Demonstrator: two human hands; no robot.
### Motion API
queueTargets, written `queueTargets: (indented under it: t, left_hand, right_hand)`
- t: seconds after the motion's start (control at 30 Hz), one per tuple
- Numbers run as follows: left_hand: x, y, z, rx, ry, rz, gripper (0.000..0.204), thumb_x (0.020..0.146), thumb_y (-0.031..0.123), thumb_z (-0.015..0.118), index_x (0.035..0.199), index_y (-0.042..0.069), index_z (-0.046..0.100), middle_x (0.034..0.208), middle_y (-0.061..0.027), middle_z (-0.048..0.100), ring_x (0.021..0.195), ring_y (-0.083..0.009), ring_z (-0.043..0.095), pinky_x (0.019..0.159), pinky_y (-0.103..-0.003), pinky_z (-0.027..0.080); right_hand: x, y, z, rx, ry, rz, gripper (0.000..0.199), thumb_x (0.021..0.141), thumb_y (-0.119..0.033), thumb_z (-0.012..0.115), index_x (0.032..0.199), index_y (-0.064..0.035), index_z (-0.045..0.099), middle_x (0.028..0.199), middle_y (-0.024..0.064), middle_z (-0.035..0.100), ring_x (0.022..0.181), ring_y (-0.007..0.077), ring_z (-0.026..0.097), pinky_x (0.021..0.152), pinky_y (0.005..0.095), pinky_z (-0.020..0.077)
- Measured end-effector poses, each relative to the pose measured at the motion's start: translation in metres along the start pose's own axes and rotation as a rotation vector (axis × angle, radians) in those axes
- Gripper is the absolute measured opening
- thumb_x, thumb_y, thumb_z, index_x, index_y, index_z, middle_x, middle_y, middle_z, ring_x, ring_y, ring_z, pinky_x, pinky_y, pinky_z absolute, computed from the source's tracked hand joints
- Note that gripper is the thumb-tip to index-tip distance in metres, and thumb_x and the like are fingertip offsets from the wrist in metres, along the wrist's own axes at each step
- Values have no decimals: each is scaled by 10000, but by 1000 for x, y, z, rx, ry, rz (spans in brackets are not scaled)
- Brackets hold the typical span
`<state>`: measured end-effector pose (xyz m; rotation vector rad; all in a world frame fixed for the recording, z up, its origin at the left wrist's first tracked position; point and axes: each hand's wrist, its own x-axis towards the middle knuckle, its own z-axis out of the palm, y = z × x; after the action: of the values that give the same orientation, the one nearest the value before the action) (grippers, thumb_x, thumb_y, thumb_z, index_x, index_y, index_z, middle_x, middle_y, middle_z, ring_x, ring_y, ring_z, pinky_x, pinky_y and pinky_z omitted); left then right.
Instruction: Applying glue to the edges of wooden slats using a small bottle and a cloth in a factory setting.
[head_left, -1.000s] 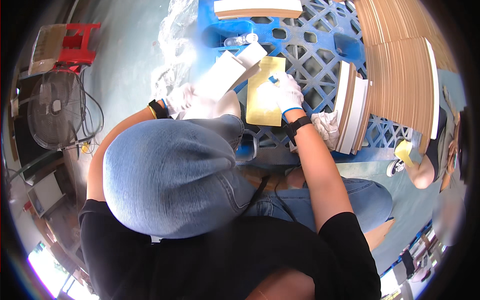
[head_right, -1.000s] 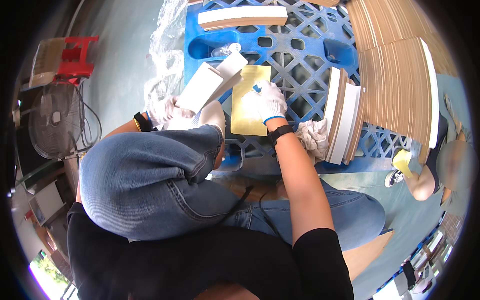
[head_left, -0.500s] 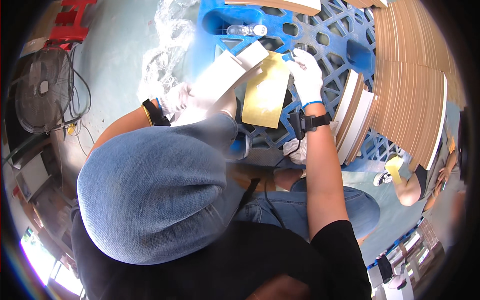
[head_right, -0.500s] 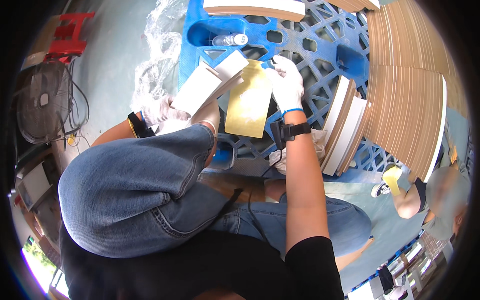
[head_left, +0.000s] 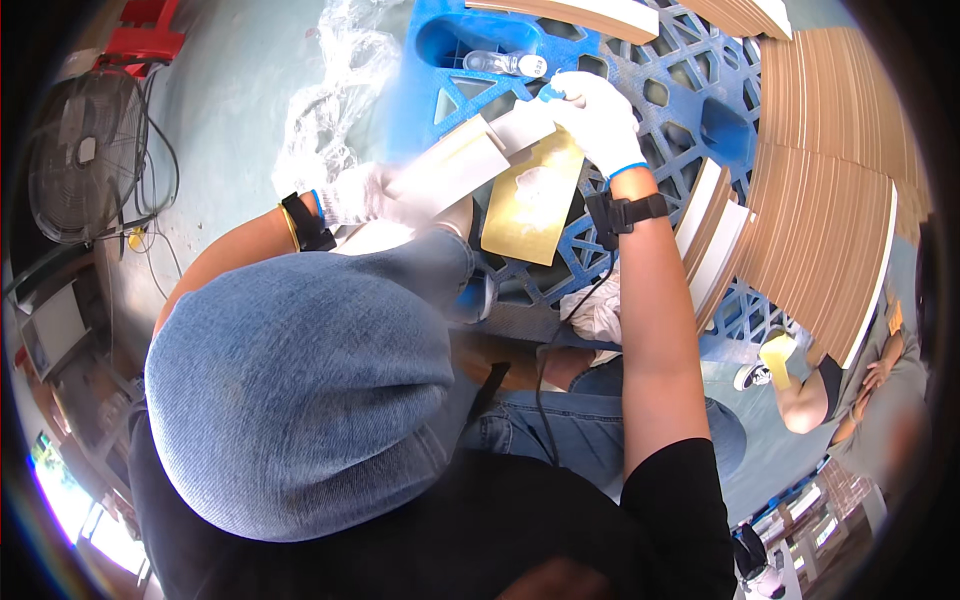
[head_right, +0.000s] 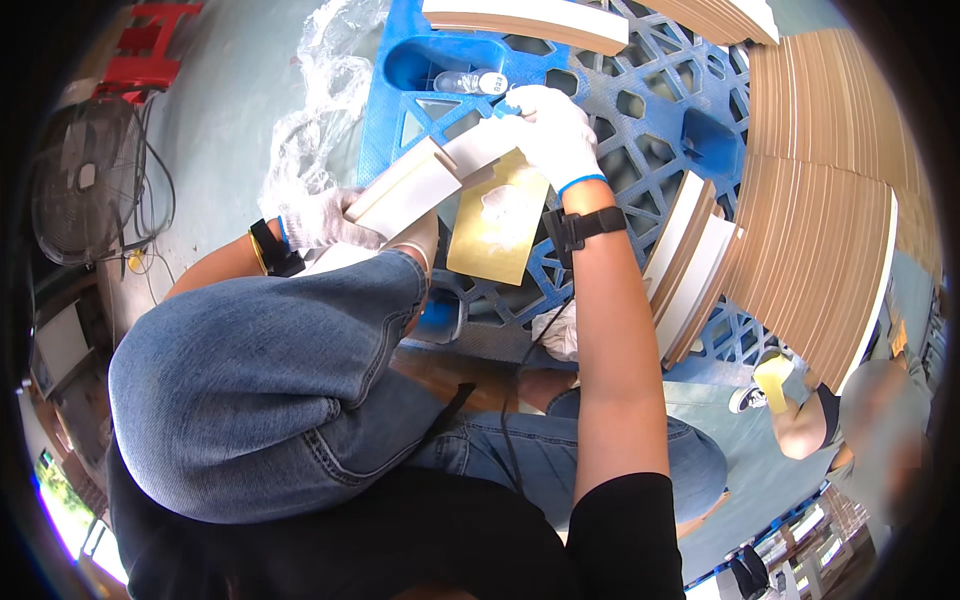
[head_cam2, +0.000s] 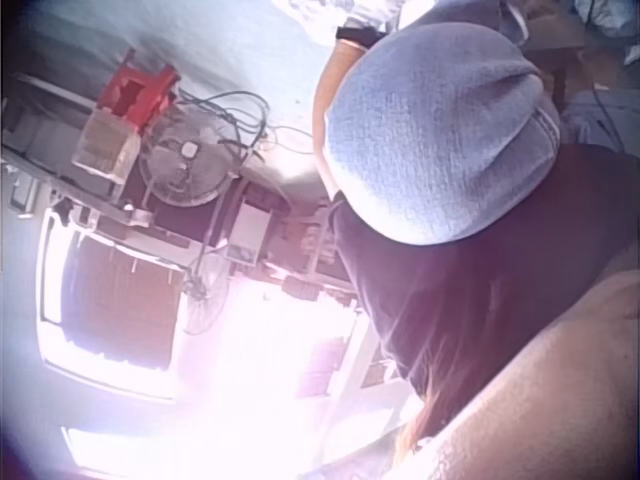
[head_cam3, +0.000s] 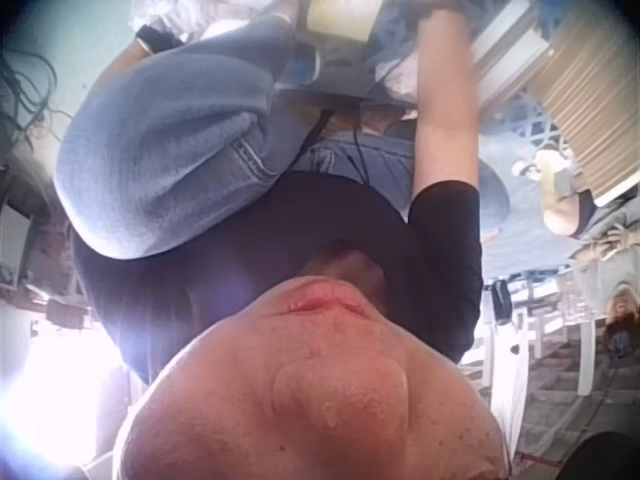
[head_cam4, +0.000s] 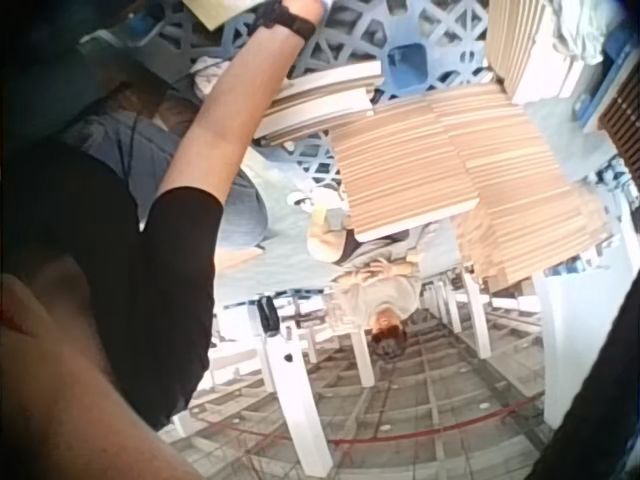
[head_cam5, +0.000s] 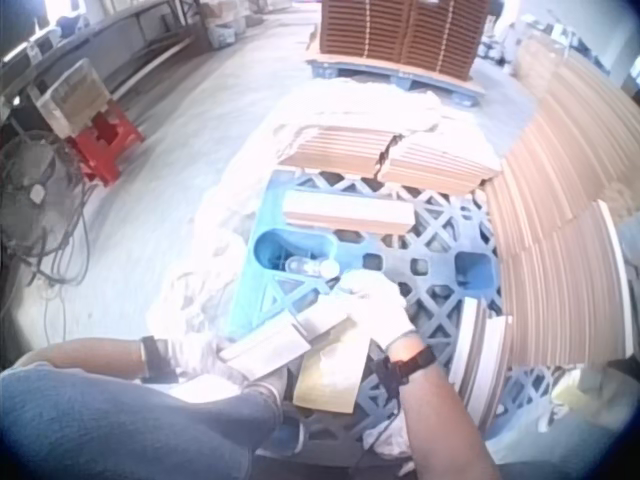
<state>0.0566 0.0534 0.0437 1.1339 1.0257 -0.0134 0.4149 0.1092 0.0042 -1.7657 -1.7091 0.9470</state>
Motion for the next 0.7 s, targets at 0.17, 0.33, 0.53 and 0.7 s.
queueTargets:
  t: [0.17,0.33,0.53,0.7]
  left_hand:
    - [-4,14,2,50,-2,-112,551,854,125,853,1353,17,647,1172,-56,741,1068,-129,678,943,-307,555]
    - [-5,14,3,57,-28,-80,512,903,36,788,1385,2,620,1250,-56,719,1115,-116,662,968,-303,554]
    - [-5,15,3,1,-37,-111,545,923,4,744,1436,-16,561,1317,-91,685,1154,-142,657,1005,-327,552]
    - [-1,7,2,-138,-33,-116,541,904,37,769,1411,-9,586,1285,-104,695,1144,-151,661,997,-329,551]
  right_hand:
    - [11,-4,0,-117,7,-1,372,819,-354,741,1139,-165,749,1071,96,744,1000,295,715,914,402,561]
    - [8,-7,-6,-24,-66,25,365,823,-326,743,1151,-166,741,1064,102,742,1027,303,704,926,408,558]
    - [10,-14,3,-199,-13,-173,281,844,-209,778,1090,-83,729,973,54,742,899,154,703,854,311,570]
    - [14,-8,-2,-114,-87,-71,371,846,-318,766,1171,-145,718,1075,113,727,996,294,699,913,408,558]
